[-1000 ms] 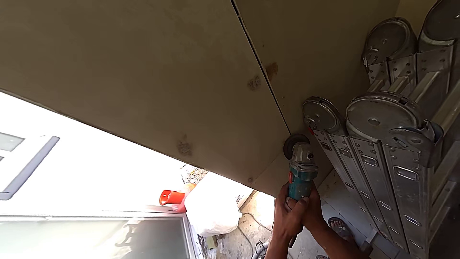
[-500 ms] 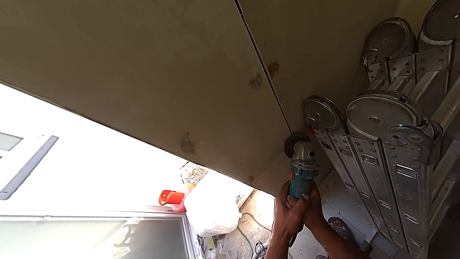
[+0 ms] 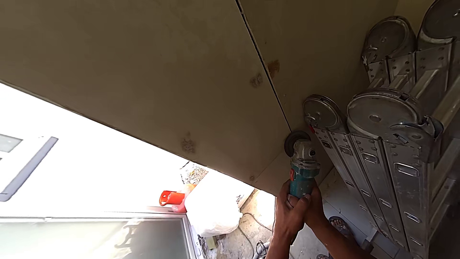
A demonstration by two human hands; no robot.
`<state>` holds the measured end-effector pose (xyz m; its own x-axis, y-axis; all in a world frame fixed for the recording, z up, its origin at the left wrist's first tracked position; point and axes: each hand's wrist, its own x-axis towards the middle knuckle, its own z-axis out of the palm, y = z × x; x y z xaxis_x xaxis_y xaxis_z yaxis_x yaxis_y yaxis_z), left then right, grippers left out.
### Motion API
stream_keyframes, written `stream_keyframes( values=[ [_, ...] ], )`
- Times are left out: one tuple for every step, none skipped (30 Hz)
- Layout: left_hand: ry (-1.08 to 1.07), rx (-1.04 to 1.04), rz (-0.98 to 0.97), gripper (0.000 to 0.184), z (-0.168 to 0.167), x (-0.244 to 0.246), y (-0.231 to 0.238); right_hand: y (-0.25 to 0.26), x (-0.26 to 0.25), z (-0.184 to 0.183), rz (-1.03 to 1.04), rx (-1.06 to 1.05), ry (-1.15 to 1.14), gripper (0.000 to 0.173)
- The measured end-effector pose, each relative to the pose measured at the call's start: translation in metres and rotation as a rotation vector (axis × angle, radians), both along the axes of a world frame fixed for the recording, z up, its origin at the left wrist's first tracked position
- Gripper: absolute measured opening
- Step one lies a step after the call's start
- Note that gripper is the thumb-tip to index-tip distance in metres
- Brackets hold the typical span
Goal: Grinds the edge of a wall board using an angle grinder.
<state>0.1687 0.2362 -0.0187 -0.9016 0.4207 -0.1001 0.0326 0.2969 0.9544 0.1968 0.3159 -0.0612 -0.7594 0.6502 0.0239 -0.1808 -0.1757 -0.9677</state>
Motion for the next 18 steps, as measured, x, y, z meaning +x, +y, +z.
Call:
stream_keyframes(
  values=[
    [-0.006, 0.009, -0.005, 0.058, 0.0, 0.002, 0.001, 0.0, 0.002, -0.001, -0.008, -0.015, -0.001, 0.077],
    [-0.01, 0.014, -0.008, 0.057, 0.0, 0.004, 0.002, -0.001, 0.004, -0.003, -0.017, -0.029, 0.002, 0.078],
    [-0.016, 0.015, -0.008, 0.058, -0.002, 0.006, 0.002, -0.001, 0.006, -0.005, -0.021, -0.031, 0.007, 0.077],
    [-0.022, 0.017, -0.006, 0.058, -0.004, 0.008, 0.001, -0.002, 0.008, -0.007, -0.015, -0.032, 0.009, 0.077],
    [-0.03, 0.013, -0.003, 0.058, -0.006, 0.009, 0.0, -0.002, 0.009, -0.008, -0.009, -0.036, 0.005, 0.076],
    [-0.033, 0.004, 0.002, 0.058, -0.007, 0.009, 0.0, -0.002, 0.008, -0.009, -0.004, -0.037, -0.005, 0.076],
    [-0.034, -0.007, 0.007, 0.059, -0.006, 0.008, -0.001, -0.002, 0.007, -0.009, 0.002, -0.038, -0.014, 0.076],
    [-0.032, -0.016, 0.009, 0.058, -0.005, 0.007, -0.001, -0.002, 0.006, -0.008, 0.008, -0.04, -0.021, 0.076],
    [-0.026, -0.022, 0.009, 0.058, -0.004, 0.006, -0.001, -0.003, 0.004, -0.007, 0.01, -0.048, -0.02, 0.076],
    [-0.021, -0.028, 0.01, 0.058, -0.003, 0.004, -0.002, -0.004, 0.003, -0.007, 0.009, -0.044, -0.017, 0.075],
    [-0.017, -0.031, 0.014, 0.058, -0.002, 0.003, -0.002, -0.004, 0.002, -0.007, 0.008, -0.041, -0.011, 0.075],
    [-0.014, -0.034, 0.017, 0.057, -0.001, 0.003, -0.002, -0.005, 0.001, -0.006, 0.01, -0.042, -0.011, 0.074],
    [-0.014, -0.03, 0.019, 0.057, 0.0, 0.002, -0.003, -0.005, 0.0, -0.004, 0.013, -0.05, -0.011, 0.074],
    [-0.013, -0.019, 0.02, 0.057, 0.001, 0.001, -0.003, -0.005, -0.002, -0.003, 0.016, -0.056, -0.01, 0.074],
    [-0.013, -0.005, 0.018, 0.057, 0.002, 0.001, -0.003, -0.005, -0.002, -0.002, 0.018, -0.058, -0.006, 0.075],
    [-0.014, 0.006, 0.017, 0.057, 0.003, 0.001, -0.002, -0.005, -0.002, -0.001, 0.017, -0.055, -0.001, 0.076],
    [-0.016, 0.012, 0.015, 0.057, 0.004, 0.0, -0.002, -0.006, -0.003, -0.002, 0.013, -0.049, -0.001, 0.076],
    [-0.02, 0.014, 0.013, 0.056, 0.004, 0.0, -0.002, -0.006, -0.002, -0.002, 0.008, -0.042, -0.006, 0.075]
  ],
)
